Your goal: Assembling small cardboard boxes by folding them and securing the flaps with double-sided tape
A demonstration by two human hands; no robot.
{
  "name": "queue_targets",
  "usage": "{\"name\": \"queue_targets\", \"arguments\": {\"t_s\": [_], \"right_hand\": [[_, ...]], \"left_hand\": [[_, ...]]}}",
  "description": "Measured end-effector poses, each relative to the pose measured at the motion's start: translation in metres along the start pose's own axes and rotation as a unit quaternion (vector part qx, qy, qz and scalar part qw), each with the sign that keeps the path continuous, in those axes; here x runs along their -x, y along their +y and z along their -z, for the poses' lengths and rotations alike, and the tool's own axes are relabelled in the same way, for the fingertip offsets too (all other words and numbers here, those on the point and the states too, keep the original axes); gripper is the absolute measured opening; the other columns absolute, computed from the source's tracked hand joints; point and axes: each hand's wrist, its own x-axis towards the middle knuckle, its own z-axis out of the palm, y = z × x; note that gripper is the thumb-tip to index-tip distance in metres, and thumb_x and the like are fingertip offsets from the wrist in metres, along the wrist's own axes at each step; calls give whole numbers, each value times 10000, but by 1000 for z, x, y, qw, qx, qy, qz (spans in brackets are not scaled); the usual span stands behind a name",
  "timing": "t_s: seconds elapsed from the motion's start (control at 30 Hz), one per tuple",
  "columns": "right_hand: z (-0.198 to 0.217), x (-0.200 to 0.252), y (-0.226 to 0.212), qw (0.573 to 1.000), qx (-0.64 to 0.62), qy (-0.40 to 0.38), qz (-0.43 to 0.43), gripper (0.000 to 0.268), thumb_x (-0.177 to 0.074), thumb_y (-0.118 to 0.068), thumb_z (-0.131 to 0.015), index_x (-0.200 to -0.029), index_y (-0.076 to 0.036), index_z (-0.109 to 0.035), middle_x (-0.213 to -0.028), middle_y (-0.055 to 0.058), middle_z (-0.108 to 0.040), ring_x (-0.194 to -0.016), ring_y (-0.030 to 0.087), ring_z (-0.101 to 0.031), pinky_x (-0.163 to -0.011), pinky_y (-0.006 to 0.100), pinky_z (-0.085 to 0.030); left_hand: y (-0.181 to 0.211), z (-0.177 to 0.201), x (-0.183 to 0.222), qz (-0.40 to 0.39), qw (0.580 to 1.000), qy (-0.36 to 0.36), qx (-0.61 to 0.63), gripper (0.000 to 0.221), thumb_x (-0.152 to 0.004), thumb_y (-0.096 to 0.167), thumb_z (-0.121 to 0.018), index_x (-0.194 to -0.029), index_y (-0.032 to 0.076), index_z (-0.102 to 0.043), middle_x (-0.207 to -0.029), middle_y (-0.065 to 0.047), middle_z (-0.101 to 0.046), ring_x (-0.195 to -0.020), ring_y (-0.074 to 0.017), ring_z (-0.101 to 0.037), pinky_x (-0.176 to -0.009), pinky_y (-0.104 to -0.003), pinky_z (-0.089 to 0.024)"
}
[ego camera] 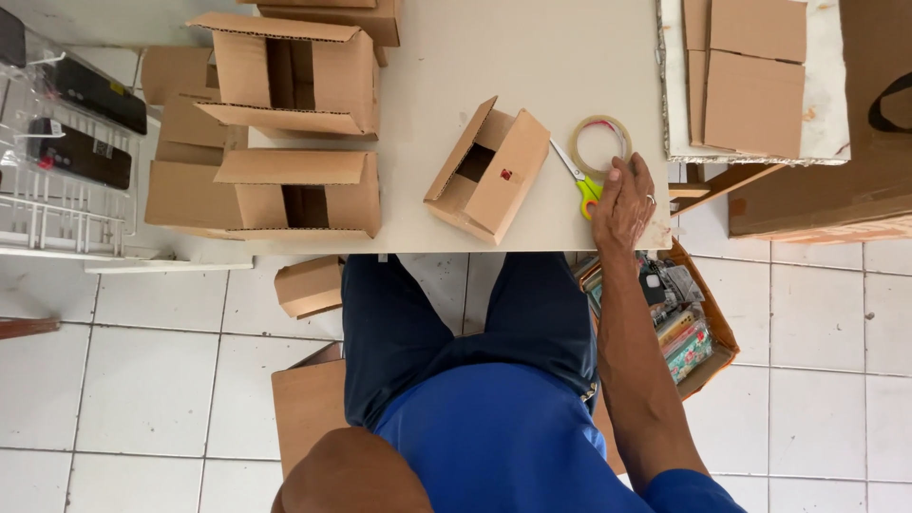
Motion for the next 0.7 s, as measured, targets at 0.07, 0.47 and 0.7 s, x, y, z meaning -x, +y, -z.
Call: {"name": "queue_targets", "arguments": {"t_s": [0.07, 0.47, 0.7], "right_hand": [[1, 1, 1, 1000, -8, 4, 4, 457, -1154, -417, -378, -1348, -136, -682, -1479, 138, -518, -1387, 367, -458, -1033, 553, -381], [4, 1, -4, 1000, -16, 7, 12, 459, -1153, -395, -377, -1323, -108, -692, -1472, 164, -523, -1376, 394, -465, -1024, 555, -390], [1, 1, 0, 1000, -15, 10, 13, 446, -1157, -396, -382, -1322, -118, -690, -1473, 152, -522, -1379, 384, -462, -1030, 549, -392]], "left_hand": [[-20, 15, 9, 23, 1000, -14, -3, 666, -1065, 686, -145, -1379, 216, -497, -1385, -42, -534, -1334, -290, -520, -1168, -478, -373], [-57, 7, 14, 160, 983, -91, -12, 599, -1035, 629, -165, -1407, 278, -477, -1438, -34, -492, -1369, -296, -474, -1165, -504, -339], [-6, -23, -21, 238, 961, -137, -22, 572, -1017, 596, -178, -1423, 313, -465, -1470, -30, -469, -1389, -300, -447, -1163, -520, -319]]}}
